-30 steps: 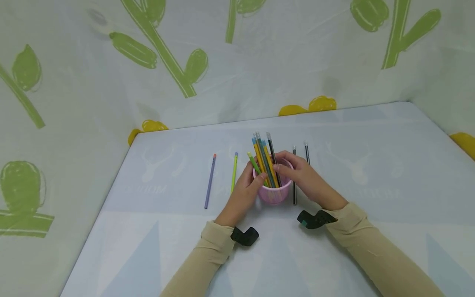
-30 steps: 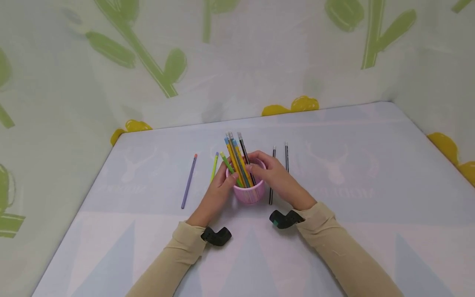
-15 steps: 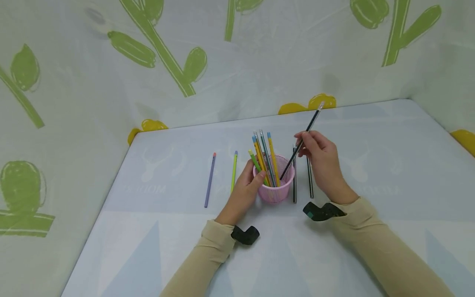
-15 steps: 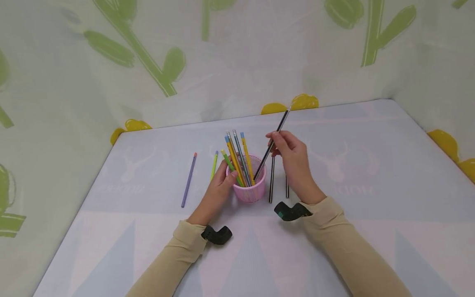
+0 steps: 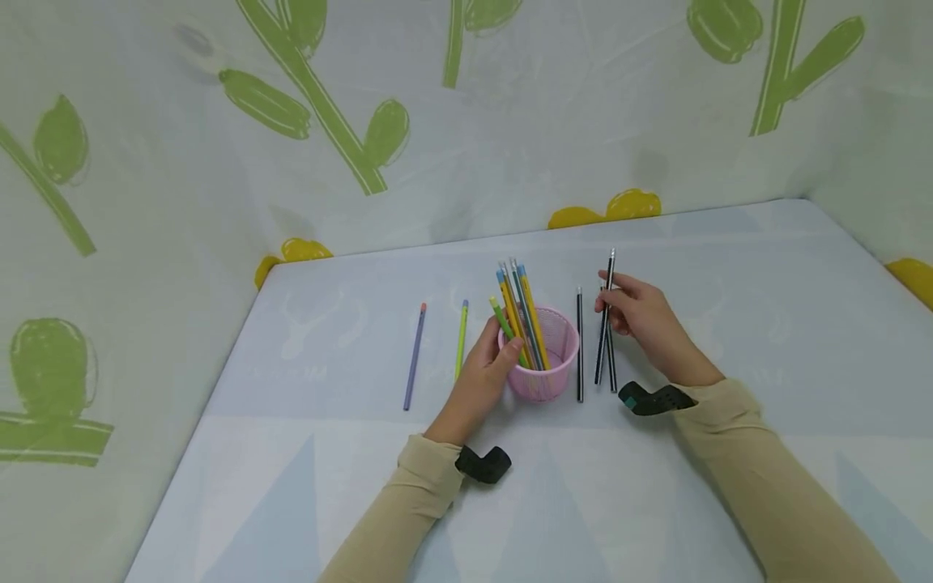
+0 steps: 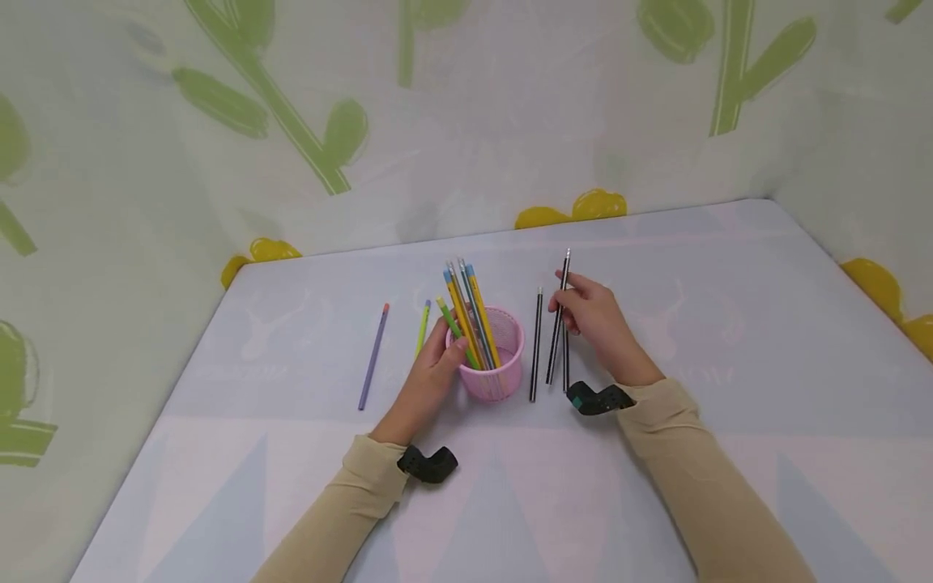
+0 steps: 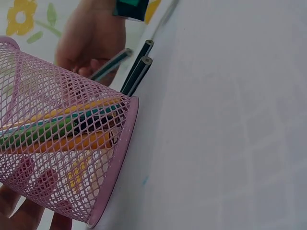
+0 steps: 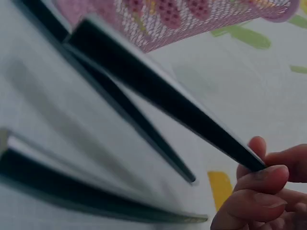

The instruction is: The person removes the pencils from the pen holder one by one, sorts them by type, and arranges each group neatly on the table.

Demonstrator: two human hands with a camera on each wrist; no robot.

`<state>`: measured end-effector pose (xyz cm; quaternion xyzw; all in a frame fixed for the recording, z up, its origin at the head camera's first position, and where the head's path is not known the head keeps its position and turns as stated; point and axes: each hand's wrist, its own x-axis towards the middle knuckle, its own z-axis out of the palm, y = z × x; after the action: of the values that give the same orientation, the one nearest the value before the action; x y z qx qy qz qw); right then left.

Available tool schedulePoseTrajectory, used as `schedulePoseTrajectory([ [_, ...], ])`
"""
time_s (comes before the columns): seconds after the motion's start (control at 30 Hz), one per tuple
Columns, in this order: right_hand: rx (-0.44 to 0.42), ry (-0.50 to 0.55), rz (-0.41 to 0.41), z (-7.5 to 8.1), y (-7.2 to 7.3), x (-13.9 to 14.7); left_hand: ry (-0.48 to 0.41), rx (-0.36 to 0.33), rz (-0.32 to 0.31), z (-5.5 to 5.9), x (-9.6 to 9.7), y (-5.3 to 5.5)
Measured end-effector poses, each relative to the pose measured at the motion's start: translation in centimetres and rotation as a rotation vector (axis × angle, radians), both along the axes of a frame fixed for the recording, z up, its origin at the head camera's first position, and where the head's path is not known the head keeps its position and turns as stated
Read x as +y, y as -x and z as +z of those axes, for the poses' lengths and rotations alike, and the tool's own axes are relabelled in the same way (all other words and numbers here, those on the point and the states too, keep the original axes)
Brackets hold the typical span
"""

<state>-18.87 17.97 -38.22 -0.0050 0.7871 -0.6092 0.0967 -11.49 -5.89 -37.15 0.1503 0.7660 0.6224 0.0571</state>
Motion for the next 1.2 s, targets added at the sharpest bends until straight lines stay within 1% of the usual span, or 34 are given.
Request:
schedulePoseTrajectory([
  [0.1,0.012,-0.232,0.065,-1.1,0.4,-0.1,-0.010,-0.008,-0.003,-0.5,-0.1,0.3],
  [0.17,0.026,-0.333,0.088,-1.5,0.5,-0.1,-0.009,-0.018,0.001,-1.2,-0.1,0.5],
  [0.23,0.050,-0.407,0.095,-1.8,0.4,-0.2,-0.003,-0.023,0.008,-1.9,-0.2,0.9],
  [0.33,0.118,-0.504,0.084,-1.8,0.2,-0.3,0.000,-0.002,0.006,-2.7,-0.2,1.2],
  [0.4,0.171,-0.564,0.078,-1.7,0.1,-0.5,-0.003,0.014,0.001,-2.9,-0.2,1.3],
  [0.47,0.210,-0.591,0.066,-1.5,0.1,-0.7,-0.003,0.027,-0.001,-3.0,-0.2,1.4],
  [0.5,0.217,-0.579,0.056,-1.4,0.1,-0.9,0.001,0.027,-0.001,-2.9,-0.2,1.4],
  [0.57,0.214,-0.509,0.042,-1.1,-0.1,-1.2,-0.001,0.022,0.002,-2.7,-0.2,1.3],
  [0.67,0.206,-0.363,0.034,-0.4,-0.7,-2.1,0.002,0.002,0.008,-1.8,-0.2,0.8],
  [0.8,0.269,-0.227,0.079,0.5,-1.8,-3.5,0.004,-0.012,0.015,-0.5,-0.1,-0.1],
  [0.9,0.314,-0.166,0.135,0.9,-2.4,-4.4,0.008,-0.016,0.011,-0.3,-0.1,-0.2],
  [1.0,0.296,-0.116,0.198,1.1,-2.8,-5.1,0.008,-0.023,0.001,-0.8,-0.2,0.1],
  [1.1,0.241,-0.068,0.272,1.1,-3.2,-5.6,0.008,-0.008,-0.002,-1.8,-0.3,0.6],
  [1.2,0.185,-0.011,0.320,1.0,-3.5,-6.0,0.013,0.020,-0.001,-2.7,-0.3,1.1],
])
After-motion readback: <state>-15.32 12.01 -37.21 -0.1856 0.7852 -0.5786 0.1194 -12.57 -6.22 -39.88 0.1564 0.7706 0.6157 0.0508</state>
